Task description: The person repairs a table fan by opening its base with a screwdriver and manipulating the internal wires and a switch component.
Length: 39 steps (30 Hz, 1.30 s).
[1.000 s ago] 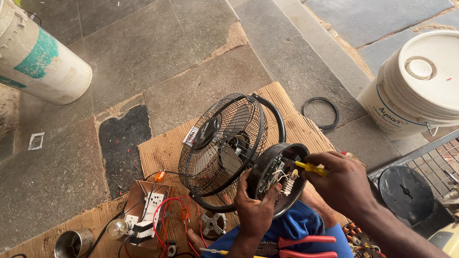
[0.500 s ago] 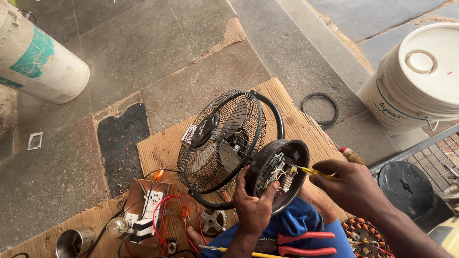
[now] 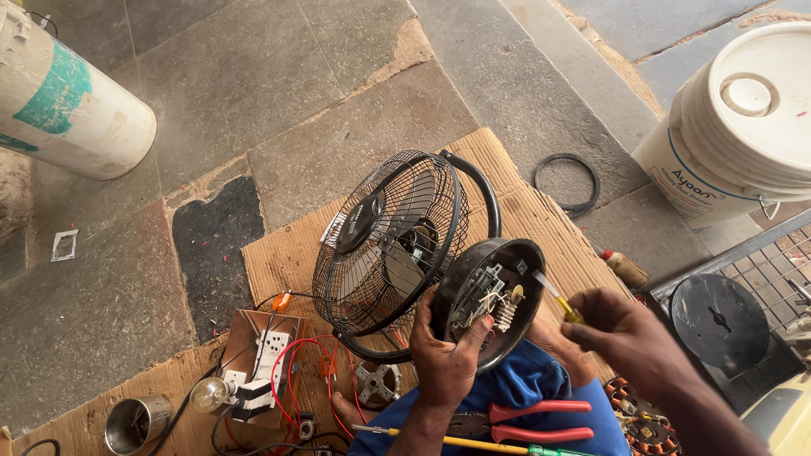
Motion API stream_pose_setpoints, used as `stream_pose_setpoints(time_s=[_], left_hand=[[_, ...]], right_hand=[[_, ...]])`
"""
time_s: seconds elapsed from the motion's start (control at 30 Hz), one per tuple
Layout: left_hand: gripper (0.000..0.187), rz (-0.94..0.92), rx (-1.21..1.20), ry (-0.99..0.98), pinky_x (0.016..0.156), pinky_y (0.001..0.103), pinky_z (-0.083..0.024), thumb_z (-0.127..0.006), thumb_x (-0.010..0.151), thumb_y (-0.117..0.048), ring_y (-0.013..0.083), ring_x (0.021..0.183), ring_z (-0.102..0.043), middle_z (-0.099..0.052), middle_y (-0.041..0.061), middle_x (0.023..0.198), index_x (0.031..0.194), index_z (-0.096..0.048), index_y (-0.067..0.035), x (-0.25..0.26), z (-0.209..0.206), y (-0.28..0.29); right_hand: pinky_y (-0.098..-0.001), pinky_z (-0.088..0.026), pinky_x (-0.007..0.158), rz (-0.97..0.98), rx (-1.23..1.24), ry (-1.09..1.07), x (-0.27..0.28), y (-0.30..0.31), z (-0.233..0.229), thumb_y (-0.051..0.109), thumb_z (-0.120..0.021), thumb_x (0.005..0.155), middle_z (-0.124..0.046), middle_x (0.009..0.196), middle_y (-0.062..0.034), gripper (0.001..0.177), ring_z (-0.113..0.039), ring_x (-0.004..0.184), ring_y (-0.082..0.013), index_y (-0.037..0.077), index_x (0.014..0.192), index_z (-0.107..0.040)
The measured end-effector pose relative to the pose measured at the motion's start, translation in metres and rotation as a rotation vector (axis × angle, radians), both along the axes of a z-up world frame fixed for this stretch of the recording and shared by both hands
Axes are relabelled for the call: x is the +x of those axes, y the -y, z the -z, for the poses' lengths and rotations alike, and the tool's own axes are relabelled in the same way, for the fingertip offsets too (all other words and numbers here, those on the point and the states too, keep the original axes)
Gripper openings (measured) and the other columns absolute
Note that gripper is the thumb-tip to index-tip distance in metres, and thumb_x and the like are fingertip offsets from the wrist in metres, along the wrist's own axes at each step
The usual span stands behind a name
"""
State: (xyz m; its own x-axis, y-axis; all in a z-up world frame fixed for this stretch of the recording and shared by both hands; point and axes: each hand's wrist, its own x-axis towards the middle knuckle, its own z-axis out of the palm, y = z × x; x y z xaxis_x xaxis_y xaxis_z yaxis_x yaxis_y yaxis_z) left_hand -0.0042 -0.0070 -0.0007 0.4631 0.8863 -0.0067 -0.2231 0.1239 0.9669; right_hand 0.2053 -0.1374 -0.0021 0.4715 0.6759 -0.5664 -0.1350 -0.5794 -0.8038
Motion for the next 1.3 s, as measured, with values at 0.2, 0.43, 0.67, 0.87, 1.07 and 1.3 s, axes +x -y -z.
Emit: stream_pose_setpoints(time_s=[0.2, 0.43, 0.67, 0.87, 1.07, 1.3], left_hand=[[0.055, 0.04, -0.028, -0.021, 0.092, 0.031, -0.064, -0.079, 0.086, -0.002, 0.0178, 0.104, -0.075, -0.073, 0.011, 0.114, 0.134, -0.052, 0.0, -0.004, 0.0, -0.001], [0.068, 0.058, -0.013, -0.094, 0.09, 0.031, -0.066, -0.086, 0.081, -0.01, 0.0191, 0.104, -0.076, -0.072, 0.011, 0.115, 0.137, -0.049, -0.001, -0.006, 0.001, -0.001], [0.107, 0.113, 0.286, -0.278, 0.103, 0.036, -0.053, -0.091, 0.062, -0.029, 0.0265, 0.122, -0.062, -0.063, 0.018, 0.13, 0.147, -0.034, 0.002, -0.025, -0.025, -0.009], [0.058, -0.348, -0.129, -0.123, 0.095, 0.035, -0.059, -0.089, 0.077, -0.023, 0.0222, 0.107, -0.068, -0.071, 0.014, 0.116, 0.123, -0.065, 0.003, -0.047, -0.011, 0.015], [0.035, 0.006, -0.542, 0.071, 0.08, 0.037, -0.061, -0.08, 0.09, -0.018, 0.0208, 0.091, -0.071, -0.075, 0.013, 0.099, 0.107, -0.065, 0.008, -0.054, 0.005, 0.062], [0.045, 0.058, -0.719, -0.101, 0.083, 0.032, -0.064, -0.076, 0.087, -0.027, 0.0163, 0.095, -0.073, -0.075, 0.013, 0.106, 0.119, -0.064, 0.002, -0.034, -0.019, 0.071]], right_hand=[[-0.0268, -0.033, 0.043, 0.166, -0.182, -0.271, -0.052, -0.048, -0.016, 0.049, -0.072, 0.091, -0.052, 0.066, -0.0051, 0.041, -0.043, 0.048, -0.011, 0.015, 0.115, -0.071], [-0.0248, -0.038, 0.04, 0.192, -0.102, -0.269, -0.073, -0.082, -0.041, 0.046, -0.073, 0.086, -0.065, 0.066, -0.0033, 0.05, -0.047, 0.046, -0.0092, 0.0, 0.107, -0.071], [-0.0229, -0.036, 0.037, 0.238, 0.18, -0.563, -0.06, -0.057, -0.006, 0.032, -0.07, 0.091, -0.056, 0.065, 0.0, 0.034, -0.047, 0.045, -0.0083, 0.005, 0.107, -0.059], [-0.0241, -0.035, 0.037, 0.228, 0.309, -0.826, -0.048, -0.026, 0.02, 0.024, -0.061, 0.09, -0.052, 0.062, -0.0016, 0.024, -0.047, 0.045, -0.0109, 0.011, 0.109, -0.055], [-0.0241, -0.034, 0.041, 0.2, 0.397, -0.926, -0.047, -0.006, 0.031, 0.022, -0.059, 0.091, -0.053, 0.069, -0.0018, 0.028, -0.044, 0.049, -0.0108, 0.011, 0.117, -0.054], [-0.0233, -0.037, 0.043, 0.195, 0.431, -0.907, -0.044, 0.005, 0.04, 0.018, -0.06, 0.091, -0.06, 0.09, -0.0071, 0.04, -0.047, 0.053, -0.0097, 0.005, 0.128, -0.051]])
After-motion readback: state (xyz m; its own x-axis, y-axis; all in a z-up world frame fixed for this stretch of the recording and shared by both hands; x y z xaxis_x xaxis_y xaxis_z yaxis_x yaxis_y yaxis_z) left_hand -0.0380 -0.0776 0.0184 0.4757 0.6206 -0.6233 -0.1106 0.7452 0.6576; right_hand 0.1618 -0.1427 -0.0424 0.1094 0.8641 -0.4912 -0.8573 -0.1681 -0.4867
